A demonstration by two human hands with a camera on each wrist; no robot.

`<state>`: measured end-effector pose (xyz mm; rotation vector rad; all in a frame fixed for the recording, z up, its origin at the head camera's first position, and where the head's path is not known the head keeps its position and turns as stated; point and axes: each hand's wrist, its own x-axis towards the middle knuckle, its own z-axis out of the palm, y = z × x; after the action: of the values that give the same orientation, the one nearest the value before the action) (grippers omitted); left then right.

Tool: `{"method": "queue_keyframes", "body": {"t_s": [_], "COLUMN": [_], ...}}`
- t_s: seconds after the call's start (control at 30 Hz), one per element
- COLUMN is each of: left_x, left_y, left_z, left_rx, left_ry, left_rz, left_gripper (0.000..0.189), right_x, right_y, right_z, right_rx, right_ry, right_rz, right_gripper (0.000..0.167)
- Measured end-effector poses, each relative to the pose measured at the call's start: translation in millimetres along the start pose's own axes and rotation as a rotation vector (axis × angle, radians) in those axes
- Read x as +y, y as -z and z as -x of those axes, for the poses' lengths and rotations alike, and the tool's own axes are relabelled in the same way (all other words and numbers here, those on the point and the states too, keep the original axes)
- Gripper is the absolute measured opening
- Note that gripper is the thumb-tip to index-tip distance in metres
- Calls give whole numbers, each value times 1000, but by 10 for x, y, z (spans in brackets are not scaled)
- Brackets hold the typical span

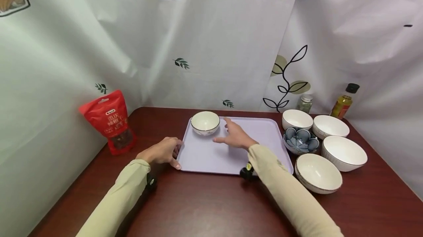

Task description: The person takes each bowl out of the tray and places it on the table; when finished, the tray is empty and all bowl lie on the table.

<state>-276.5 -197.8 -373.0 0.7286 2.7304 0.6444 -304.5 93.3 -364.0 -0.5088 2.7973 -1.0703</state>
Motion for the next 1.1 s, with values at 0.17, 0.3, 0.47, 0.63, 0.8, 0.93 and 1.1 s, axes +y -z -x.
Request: {"method": "queue_keyframes", "body": {"t_s": [0.17, 0.3, 0.47, 0.63, 0.8, 0.93, 1.1], "left_x": [-39, -57, -67, -63, -46, -50, -70], "left_y": [-4, -5, -22, -17, -5, -4, -30], "left_z": [14, -6, -42, -25, -35, -38, -23], "left_rx": [8, -6, -43, -39, -43, -40, -41], "left_ry": [8, 8, 24, 40, 34, 19, 10], "left_rz": [60, 57, 35, 17, 16, 22, 40], "left_gripper": [86, 98, 108, 107, 106, 106, 104], "right_x": [-70, -102, -105, -101, -78, -53, 7], "right_y": [-225, -331, -424, -493, -479, -431, -362], "right_z": [-290, -455, -564, -606, -577, -538, -478], "right_rx": [95, 141, 175, 213, 263, 279, 284], "right_ry": [-11, -19, -84, -98, -118, -135, -140], "right_rz": [-117, -205, -264, -326, -323, -312, -303], "right_gripper": [107, 110, 119, 122, 119, 118, 115]}}
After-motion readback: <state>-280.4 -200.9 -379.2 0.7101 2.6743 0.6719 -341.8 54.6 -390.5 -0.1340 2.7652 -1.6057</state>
